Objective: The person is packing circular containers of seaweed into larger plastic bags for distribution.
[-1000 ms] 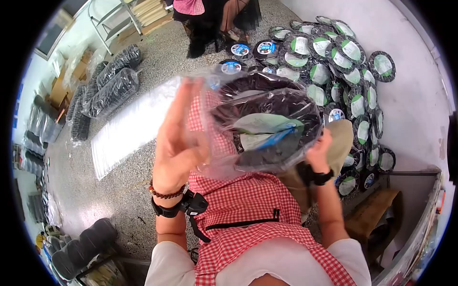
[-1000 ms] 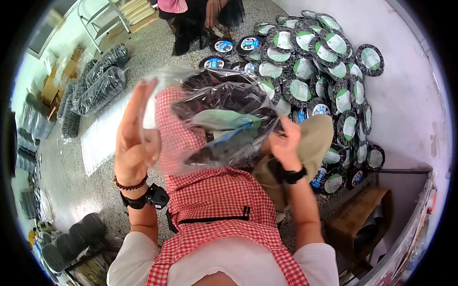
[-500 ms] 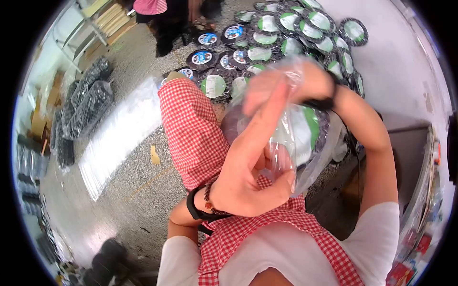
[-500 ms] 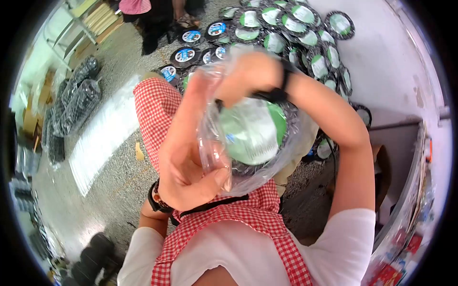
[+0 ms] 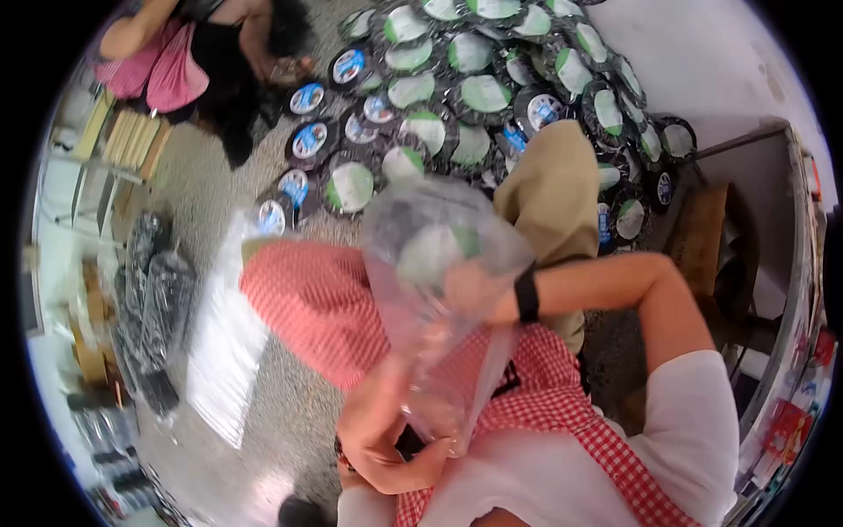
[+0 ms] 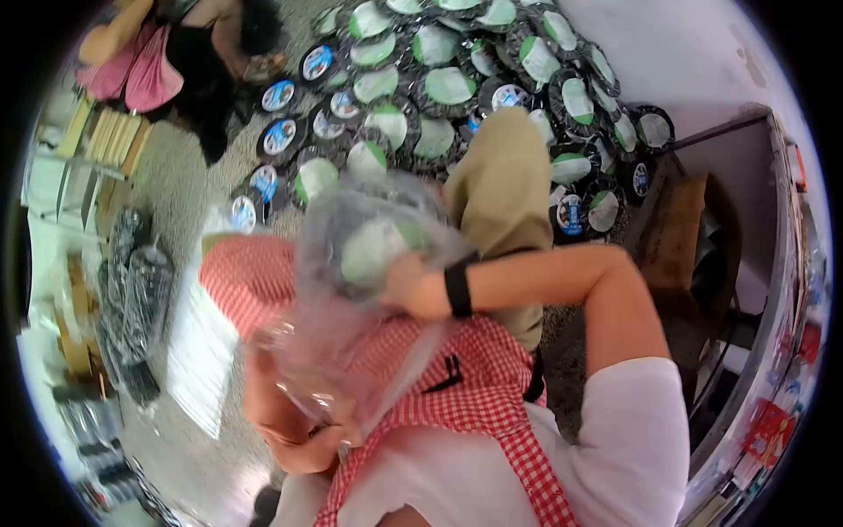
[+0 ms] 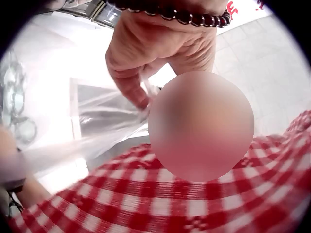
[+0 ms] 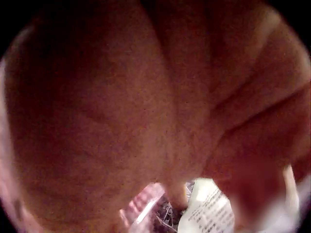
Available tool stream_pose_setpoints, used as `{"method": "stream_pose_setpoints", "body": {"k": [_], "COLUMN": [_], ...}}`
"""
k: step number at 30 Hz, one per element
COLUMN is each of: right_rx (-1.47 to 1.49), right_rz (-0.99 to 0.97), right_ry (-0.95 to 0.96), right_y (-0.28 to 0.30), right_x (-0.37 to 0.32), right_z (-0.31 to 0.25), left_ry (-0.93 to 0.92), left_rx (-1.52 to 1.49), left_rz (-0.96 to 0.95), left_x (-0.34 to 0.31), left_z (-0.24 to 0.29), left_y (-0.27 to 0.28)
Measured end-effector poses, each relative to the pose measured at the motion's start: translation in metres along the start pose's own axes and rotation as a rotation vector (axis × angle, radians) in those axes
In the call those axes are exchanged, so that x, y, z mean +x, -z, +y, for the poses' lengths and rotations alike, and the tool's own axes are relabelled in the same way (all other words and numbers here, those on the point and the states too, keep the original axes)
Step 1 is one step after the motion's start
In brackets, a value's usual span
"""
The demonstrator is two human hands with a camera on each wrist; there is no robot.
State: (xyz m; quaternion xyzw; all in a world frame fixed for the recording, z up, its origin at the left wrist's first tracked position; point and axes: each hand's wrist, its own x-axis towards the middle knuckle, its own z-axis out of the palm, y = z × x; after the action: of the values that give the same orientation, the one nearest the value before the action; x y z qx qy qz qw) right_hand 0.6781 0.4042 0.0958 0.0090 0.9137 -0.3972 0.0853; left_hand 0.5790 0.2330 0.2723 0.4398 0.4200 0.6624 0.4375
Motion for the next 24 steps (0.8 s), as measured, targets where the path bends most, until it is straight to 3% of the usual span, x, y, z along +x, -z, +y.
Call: {"method": "stream_pose_setpoints", "body": {"k": [1, 3, 5, 7, 8, 9, 10, 11, 12, 14, 17, 19, 21, 22, 23, 24], "right_rx": [0.366, 0.102, 0.222, 0.527, 0.550, 0.917, 0.722, 0.604, 0.411, 0.245, 0.089, 0.178, -0.053, -0.163, -0.325, -0.475], "right_rz": [0.437, 0.041, -0.270, -0.256, 0.050, 0.340, 0.558, 0.601, 0.632, 0.646, 0.590, 0.358, 0.454, 0.652, 0.973, 1.006], "right_ry": [-0.030, 0.281, 0.547, 0.559, 0.535, 0.178, -0.014, -0.132, -0.106, -0.436, -0.735, -0.830, -0.799, -0.725, -0.413, -0.335], "right_y": [-0.040, 0.013, 0.105, 0.196, 0.218, 0.222, 0.245, 0.243, 0.224, 0.175, 0.116, 0.110, 0.126, 0.146, 0.150, 0.170], "right_x": [0.001, -0.024, -0.036, -0.030, -0.036, -0.041, -0.017, 0.013, 0.044, 0.099, 0.166, 0.190, 0.196, 0.189, 0.182, 0.173], "right_z": [0.015, -0.004, -0.033, -0.027, 0.006, 0.038, 0.079, 0.133, 0.205, 0.313, 0.383, 0.387, 0.358, 0.318, 0.315, 0.292], "left_ry": [-0.011, -0.280, -0.108, -0.086, -0.074, -0.037, -0.003, 0.005, -0.029, -0.043, 0.000, 0.105, -0.085, -0.191, 0.001, 0.077], "left_rx": [0.003, 0.455, 0.020, -0.026, -0.018, -0.039, -0.062, -0.057, 0.012, 0.089, -0.364, -0.361, -0.442, -0.478, -0.696, -0.790], "left_rz": [-0.023, 0.151, 0.417, 0.596, 0.607, 0.567, 0.528, 0.541, 0.567, 0.600, 0.414, 0.522, 0.332, 0.241, 0.106, -0.176], "left_x": [0.018, 0.046, 0.034, 0.050, 0.059, 0.068, 0.075, 0.079, 0.081, 0.091, 0.113, 0.084, 0.029, 0.014, 0.046, 0.070], "left_z": [-0.003, -0.006, -0.018, -0.017, -0.021, -0.029, -0.040, -0.053, -0.070, -0.082, -0.072, -0.069, -0.088, -0.096, -0.083, -0.094], "left_y": [0.008, 0.018, 0.049, 0.076, 0.092, 0.109, 0.124, 0.139, 0.154, 0.168, 0.166, 0.192, 0.242, 0.251, 0.243, 0.256]}}
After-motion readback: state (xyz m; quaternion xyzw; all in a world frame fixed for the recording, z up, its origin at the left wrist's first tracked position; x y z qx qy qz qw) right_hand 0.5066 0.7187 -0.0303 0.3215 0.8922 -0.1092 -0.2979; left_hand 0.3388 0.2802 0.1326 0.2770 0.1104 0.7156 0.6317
